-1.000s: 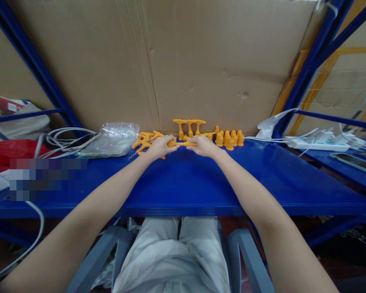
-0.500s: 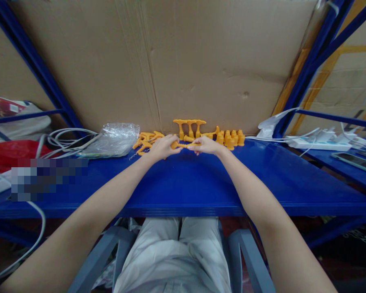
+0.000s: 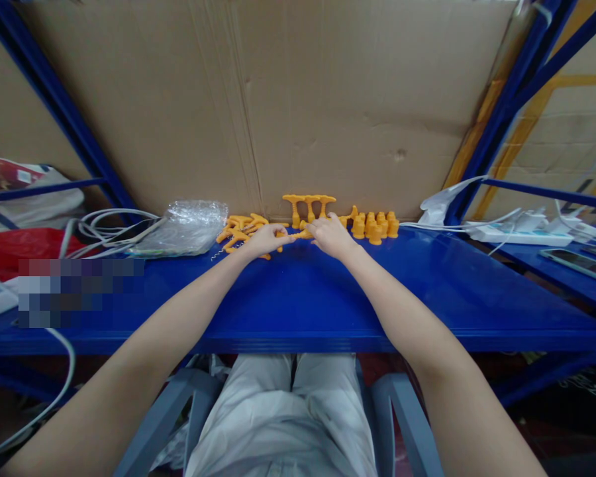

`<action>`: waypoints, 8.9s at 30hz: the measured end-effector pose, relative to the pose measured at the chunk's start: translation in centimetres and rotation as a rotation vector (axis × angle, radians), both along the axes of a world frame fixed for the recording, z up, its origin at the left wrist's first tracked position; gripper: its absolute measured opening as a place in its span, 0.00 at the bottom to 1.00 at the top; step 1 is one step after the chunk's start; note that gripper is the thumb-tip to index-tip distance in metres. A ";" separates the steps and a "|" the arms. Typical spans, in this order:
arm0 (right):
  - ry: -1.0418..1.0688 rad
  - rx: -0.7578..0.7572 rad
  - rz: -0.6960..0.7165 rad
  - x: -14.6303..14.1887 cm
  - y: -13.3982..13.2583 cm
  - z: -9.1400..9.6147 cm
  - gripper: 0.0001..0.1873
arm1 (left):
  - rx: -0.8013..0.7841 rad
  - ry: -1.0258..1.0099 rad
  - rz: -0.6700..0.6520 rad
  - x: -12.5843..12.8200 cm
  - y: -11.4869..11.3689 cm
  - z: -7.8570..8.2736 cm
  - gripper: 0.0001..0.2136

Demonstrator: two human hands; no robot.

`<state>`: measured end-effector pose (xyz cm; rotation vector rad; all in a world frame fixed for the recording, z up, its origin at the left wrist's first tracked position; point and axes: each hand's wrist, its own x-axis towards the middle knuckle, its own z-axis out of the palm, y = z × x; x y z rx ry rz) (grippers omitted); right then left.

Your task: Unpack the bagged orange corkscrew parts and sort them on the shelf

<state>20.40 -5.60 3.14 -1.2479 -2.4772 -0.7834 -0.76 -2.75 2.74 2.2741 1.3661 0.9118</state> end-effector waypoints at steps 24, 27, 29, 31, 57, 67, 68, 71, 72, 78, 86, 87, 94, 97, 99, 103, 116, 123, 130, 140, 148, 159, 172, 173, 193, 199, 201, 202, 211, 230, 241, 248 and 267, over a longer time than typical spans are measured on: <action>0.555 -0.482 0.167 1.1 0.5 0.0 0.16 | 0.474 0.370 0.070 -0.4 -0.5 -0.4 0.11; 0.641 -0.548 0.202 1.2 0.5 0.0 0.21 | 0.489 0.384 0.079 -0.4 -0.5 -0.5 0.11; 0.683 -0.597 0.207 1.3 0.5 0.1 0.24 | 0.494 0.379 0.079 -0.4 -0.4 -0.6 0.12; 0.713 -0.641 0.210 1.3 0.6 0.1 0.26 | 0.500 0.372 0.077 -0.5 -0.3 -0.7 0.12; 0.388 -0.374 0.007 1.0 1.3 -0.9 0.16 | 0.385 0.385 0.100 0.2 -1.3 -0.2 0.10; 0.532 -0.483 0.054 0.7 0.9 -0.9 0.13 | 0.409 0.433 0.110 0.1 -1.2 -0.3 0.11; 0.539 -0.492 0.058 0.6 0.9 -1.0 0.12 | 0.409 0.438 0.107 0.1 -1.1 -0.4 0.11; 0.557 -0.533 0.095 0.7 1.1 -1.2 0.12 | 0.401 0.442 0.093 -0.1 -0.9 -0.5 0.11; 0.563 -0.542 0.109 0.8 1.2 -1.2 0.12 | 0.399 0.439 0.089 -0.1 -0.9 -0.5 0.11; 0.574 -0.578 0.120 0.9 1.3 -1.1 0.14 | 0.395 0.426 0.085 -0.2 -0.8 -0.6 0.13; 0.555 -0.509 0.052 0.5 0.9 -1.4 0.14 | 0.377 0.452 0.103 0.0 -1.4 -0.2 0.12; 0.541 -0.494 0.032 0.5 0.8 -1.5 0.15 | 0.377 0.452 0.099 0.0 -1.5 -0.2 0.12; 0.385 -0.353 -0.058 0.4 0.9 -1.5 0.19 | 0.388 0.421 0.077 -0.1 -0.9 -0.6 0.11; 0.370 -0.334 -0.042 0.5 0.9 -1.5 0.19 | 0.388 0.403 0.069 -0.2 -0.7 -0.7 0.11; 0.371 -0.329 -0.028 0.5 0.9 -1.6 0.19 | 0.390 0.399 0.067 -0.2 -0.7 -0.7 0.11; 0.370 -0.334 -0.009 0.5 0.9 -1.7 0.19 | 0.396 0.417 0.075 -0.1 -0.6 -0.8 0.11; 0.441 -0.435 0.010 0.5 1.1 -1.3 0.20 | 0.381 0.450 0.084 -0.2 -0.5 -0.7 0.13; 0.245 -0.339 -0.254 0.7 0.7 -1.1 0.17 | 0.316 0.411 0.064 -0.5 -0.2 -1.3 0.29; 0.215 -0.434 -0.437 1.0 0.1 -0.6 0.20 | 0.102 0.722 0.105 -2.0 1.6 -1.9 0.21; 0.095 -0.427 -0.415 -0.6 -0.2 -0.9 0.18 | 0.005 0.774 0.023 -1.0 1.4 -2.1 0.24; -0.048 -0.341 -0.390 -1.9 1.4 -1.0 0.20 | 0.012 0.760 -0.003 -0.8 0.5 -1.5 0.23; -0.122 -0.302 -0.372 -3.9 4.0 -0.4 0.20 | 0.162 0.681 0.128 -0.9 1.0 -2.1 0.18; -0.167 -0.287 -0.367 -3.5 4.3 1.1 0.17 | 0.010 0.695 0.117 -1.0 1.7 -2.1 0.21; -0.142 -0.313 -0.384 -3.3 4.5 1.3 0.17 | 0.023 0.705 0.120 -1.0 1.6 -2.0 0.20; 0.816 -0.441 -0.140 -6.9 10.3 1.6 0.06 | 0.196 0.733 -0.165 2.8 -3.5 -0.5 0.15; 0.669 -0.459 -0.237 -10.0 11.8 0.8 0.07 | 0.153 0.719 -0.212 2.7 -3.7 -0.5 0.13; 0.603 -0.439 -0.287 -10.5 12.2 0.8 0.10 | 0.124 0.719 -0.210 2.6 -3.7 -0.3 0.14; 0.579 -0.430 -0.316 -10.6 12.4 0.8 0.12 | 0.112 0.720 -0.203 2.5 -3.7 -0.2 0.14; 0.492 -0.407 -0.389 -10.6 13.3 0.9 0.19 | 0.076 0.747 -0.150 2.4 -3.1 -0.4 0.14; 0.524 -0.549 -0.400 -10.1 15.4 1.0 0.23 | -0.120 0.624 -0.203 1.6 -3.2 1.2 0.09; 0.401 -0.543 -0.345 -8.8 12.4 3.6 0.17 | 0.016 0.792 0.138 -0.2 -3.1 2.2 0.15; 0.304 -0.542 -0.422 -5.6 9.4 6.6 0.13 | 0.016 0.832 0.100 -0.5 -2.8 1.6 0.22; 0.193 -0.392 -0.778 6.2 2.9 1.8 0.24 | -0.011 0.747 0.028 -0.1 -1.1 -0.1 0.17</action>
